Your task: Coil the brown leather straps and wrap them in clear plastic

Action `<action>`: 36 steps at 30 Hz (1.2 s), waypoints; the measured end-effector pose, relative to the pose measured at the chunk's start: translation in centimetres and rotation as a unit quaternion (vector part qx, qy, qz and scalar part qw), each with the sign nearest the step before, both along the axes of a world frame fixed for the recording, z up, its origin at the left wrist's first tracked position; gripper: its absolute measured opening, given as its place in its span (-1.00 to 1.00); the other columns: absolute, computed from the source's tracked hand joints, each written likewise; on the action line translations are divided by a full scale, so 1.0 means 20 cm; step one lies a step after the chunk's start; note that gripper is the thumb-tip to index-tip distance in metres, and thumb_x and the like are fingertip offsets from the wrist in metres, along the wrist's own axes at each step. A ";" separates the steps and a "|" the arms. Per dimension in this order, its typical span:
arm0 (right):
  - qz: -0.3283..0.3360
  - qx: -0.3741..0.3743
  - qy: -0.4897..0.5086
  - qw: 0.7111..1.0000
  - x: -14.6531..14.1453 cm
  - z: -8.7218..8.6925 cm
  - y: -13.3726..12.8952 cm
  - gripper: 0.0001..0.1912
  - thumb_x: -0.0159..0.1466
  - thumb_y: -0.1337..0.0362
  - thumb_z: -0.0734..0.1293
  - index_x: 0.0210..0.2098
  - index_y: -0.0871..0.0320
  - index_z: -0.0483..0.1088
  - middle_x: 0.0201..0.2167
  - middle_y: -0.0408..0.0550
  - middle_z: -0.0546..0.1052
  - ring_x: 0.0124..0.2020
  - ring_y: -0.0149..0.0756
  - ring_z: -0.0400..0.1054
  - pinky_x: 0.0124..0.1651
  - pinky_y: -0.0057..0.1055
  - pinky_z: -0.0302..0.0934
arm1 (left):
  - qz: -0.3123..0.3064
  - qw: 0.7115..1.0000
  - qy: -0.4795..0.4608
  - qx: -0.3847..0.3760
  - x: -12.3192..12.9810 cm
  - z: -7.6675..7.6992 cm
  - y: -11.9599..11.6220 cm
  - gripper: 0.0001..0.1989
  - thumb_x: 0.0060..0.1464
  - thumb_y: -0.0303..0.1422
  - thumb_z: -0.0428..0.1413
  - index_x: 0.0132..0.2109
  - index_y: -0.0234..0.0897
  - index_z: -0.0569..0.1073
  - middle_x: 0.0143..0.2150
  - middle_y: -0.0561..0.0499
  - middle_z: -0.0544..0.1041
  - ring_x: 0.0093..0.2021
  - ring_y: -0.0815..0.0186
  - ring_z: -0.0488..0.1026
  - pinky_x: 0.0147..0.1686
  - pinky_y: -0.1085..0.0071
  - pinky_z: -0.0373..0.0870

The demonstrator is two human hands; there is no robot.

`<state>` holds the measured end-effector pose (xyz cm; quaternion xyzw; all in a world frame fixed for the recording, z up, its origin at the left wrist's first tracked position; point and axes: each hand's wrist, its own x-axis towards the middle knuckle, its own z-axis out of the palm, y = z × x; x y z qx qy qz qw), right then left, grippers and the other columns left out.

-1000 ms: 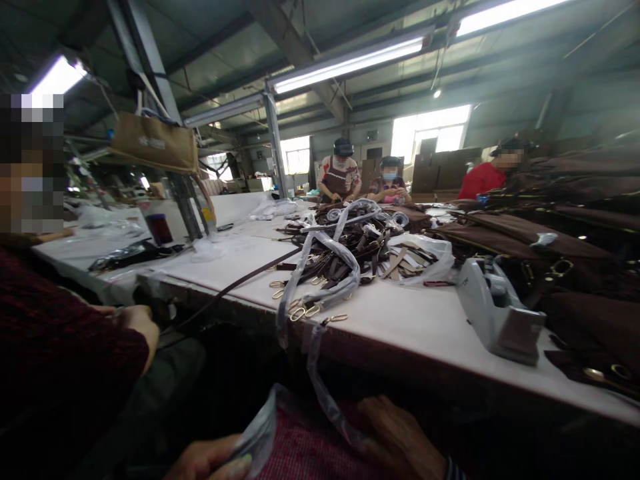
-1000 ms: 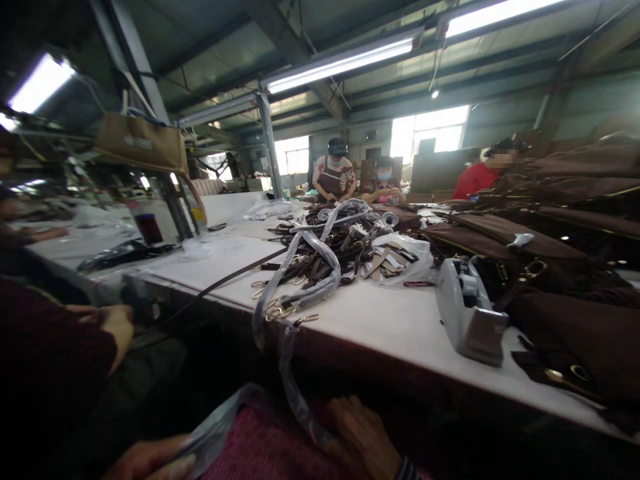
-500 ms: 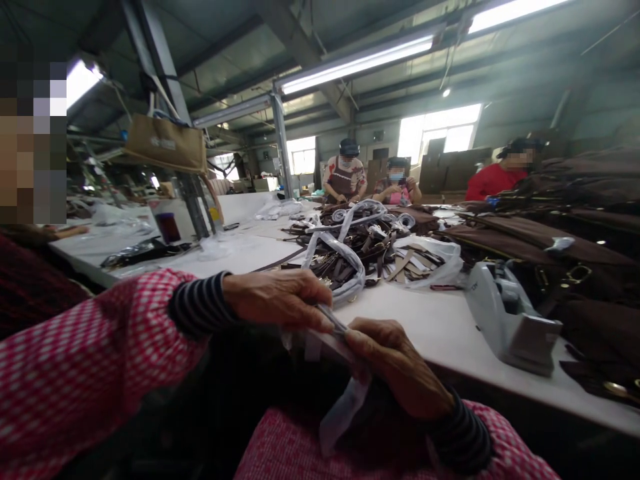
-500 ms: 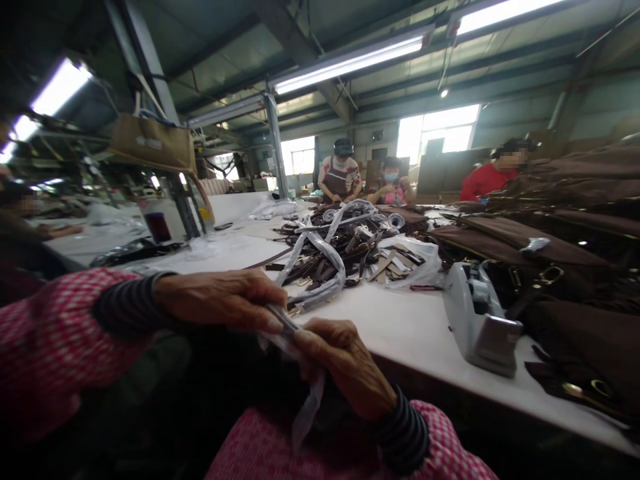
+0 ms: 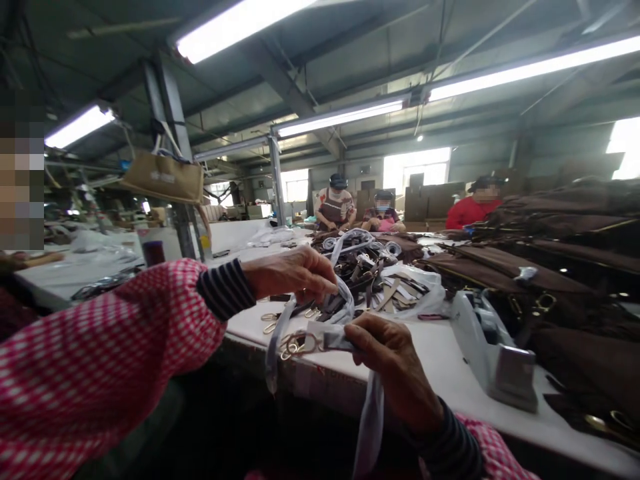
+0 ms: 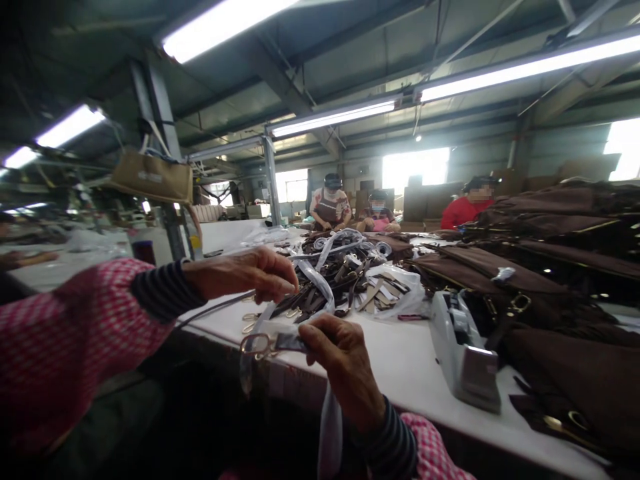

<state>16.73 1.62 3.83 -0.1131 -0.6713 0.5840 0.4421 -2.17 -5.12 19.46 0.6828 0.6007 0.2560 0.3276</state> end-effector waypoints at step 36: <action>-0.030 -0.054 0.076 0.995 -0.02 0.13 0.02 -0.56 0.29 0.02 0.46 -0.54 0.18 0.38 -0.62 -0.25 0.26 -0.58 -0.52 0.00 -0.55 -0.49 -0.18 | 0.030 0.996 0.009 0.078 0.13 -0.14 -0.07 -0.69 0.24 -0.13 0.18 -0.19 -0.34 0.52 -0.42 0.03 0.55 -0.53 0.40 0.44 -0.56 0.52 0.27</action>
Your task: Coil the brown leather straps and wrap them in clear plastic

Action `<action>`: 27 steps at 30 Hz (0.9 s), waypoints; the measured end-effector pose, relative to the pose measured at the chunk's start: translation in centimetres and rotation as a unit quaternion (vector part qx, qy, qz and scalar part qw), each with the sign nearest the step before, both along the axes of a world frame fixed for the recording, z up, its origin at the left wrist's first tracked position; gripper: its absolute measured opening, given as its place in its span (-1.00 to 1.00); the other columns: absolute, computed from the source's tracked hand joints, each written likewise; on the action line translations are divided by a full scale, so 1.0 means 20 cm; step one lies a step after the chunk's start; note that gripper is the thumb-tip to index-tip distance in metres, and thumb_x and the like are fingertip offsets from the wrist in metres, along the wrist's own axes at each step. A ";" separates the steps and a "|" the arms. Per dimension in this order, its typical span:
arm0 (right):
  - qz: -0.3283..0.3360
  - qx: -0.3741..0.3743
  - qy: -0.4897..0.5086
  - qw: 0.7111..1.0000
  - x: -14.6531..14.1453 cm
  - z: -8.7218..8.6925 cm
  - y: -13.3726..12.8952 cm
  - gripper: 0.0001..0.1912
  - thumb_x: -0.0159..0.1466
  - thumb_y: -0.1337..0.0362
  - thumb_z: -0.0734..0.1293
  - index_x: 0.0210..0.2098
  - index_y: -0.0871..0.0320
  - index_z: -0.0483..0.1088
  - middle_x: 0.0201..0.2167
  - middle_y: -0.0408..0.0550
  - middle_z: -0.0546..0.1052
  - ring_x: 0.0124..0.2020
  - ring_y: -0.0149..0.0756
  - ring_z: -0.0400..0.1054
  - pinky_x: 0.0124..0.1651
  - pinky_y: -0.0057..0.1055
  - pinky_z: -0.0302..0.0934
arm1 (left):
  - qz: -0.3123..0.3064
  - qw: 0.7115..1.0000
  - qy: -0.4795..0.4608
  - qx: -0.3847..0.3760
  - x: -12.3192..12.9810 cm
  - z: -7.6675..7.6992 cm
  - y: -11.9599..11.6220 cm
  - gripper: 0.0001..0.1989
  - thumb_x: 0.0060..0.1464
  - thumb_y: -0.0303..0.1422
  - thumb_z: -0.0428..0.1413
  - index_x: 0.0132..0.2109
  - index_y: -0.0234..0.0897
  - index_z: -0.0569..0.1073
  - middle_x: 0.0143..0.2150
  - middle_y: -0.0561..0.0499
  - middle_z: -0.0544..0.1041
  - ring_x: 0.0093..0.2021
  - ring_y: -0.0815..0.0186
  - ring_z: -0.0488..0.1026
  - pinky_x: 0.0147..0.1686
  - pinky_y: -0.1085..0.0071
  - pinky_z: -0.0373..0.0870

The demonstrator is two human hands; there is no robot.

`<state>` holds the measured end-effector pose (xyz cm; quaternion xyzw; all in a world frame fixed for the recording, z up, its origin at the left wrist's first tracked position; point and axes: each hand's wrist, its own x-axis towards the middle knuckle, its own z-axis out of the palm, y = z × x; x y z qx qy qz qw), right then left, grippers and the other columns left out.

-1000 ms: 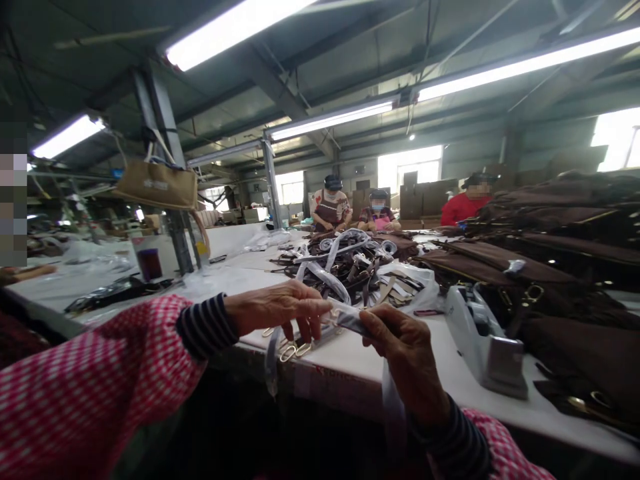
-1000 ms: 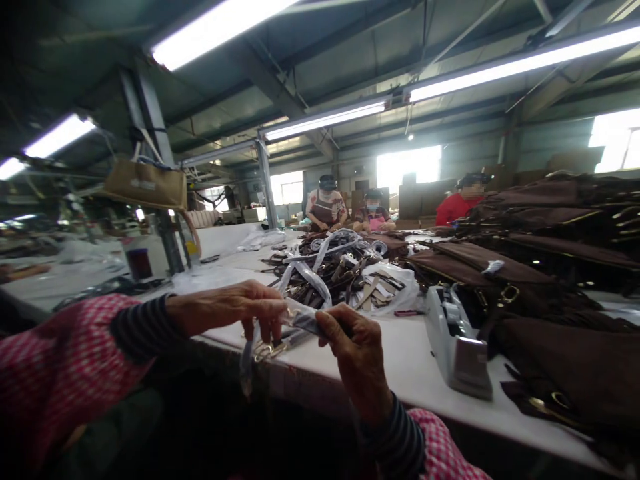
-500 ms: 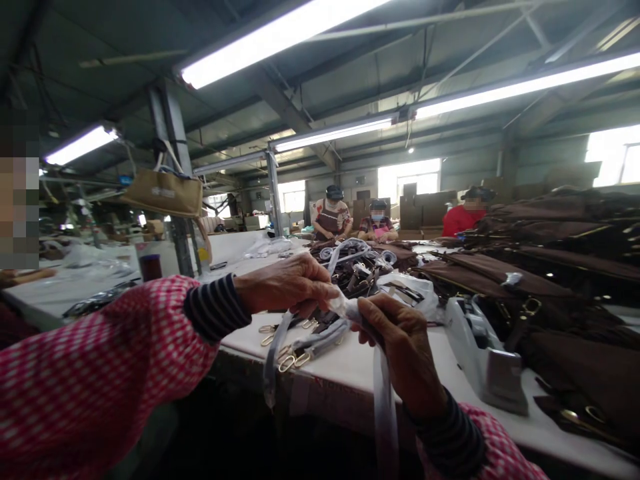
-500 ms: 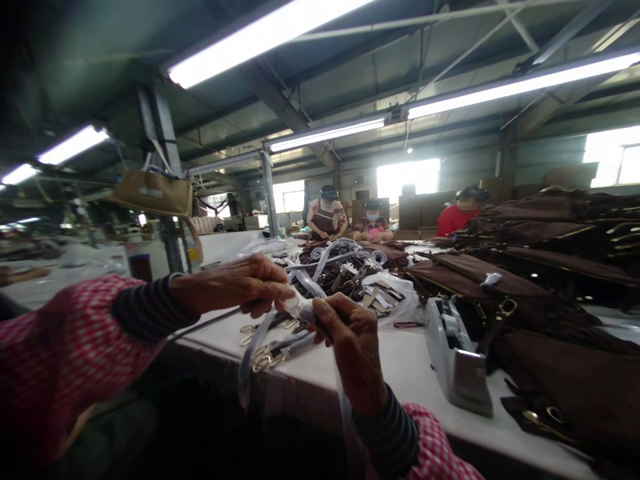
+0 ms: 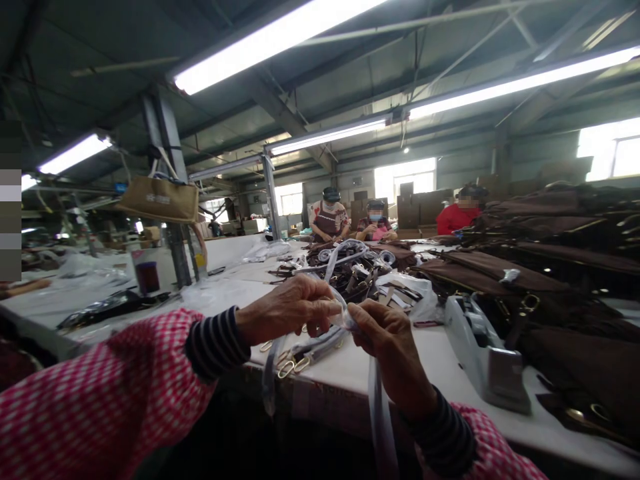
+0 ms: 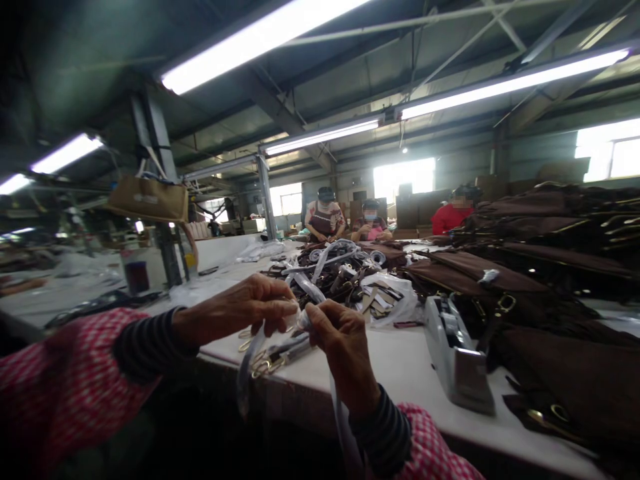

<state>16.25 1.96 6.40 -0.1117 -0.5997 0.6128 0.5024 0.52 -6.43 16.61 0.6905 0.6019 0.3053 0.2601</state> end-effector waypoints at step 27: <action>0.087 -0.119 -0.007 0.989 -0.02 -0.10 -0.03 -0.60 0.26 0.02 0.43 -0.07 0.15 0.38 -0.59 -0.29 0.33 -0.63 -0.53 -0.03 -0.55 -0.53 -0.20 | -0.055 0.801 0.540 0.250 0.11 -0.26 -0.08 -0.77 0.41 -0.51 -0.12 -0.03 -0.34 0.44 -0.19 -0.10 0.59 -0.27 0.12 0.52 -0.29 0.22 0.43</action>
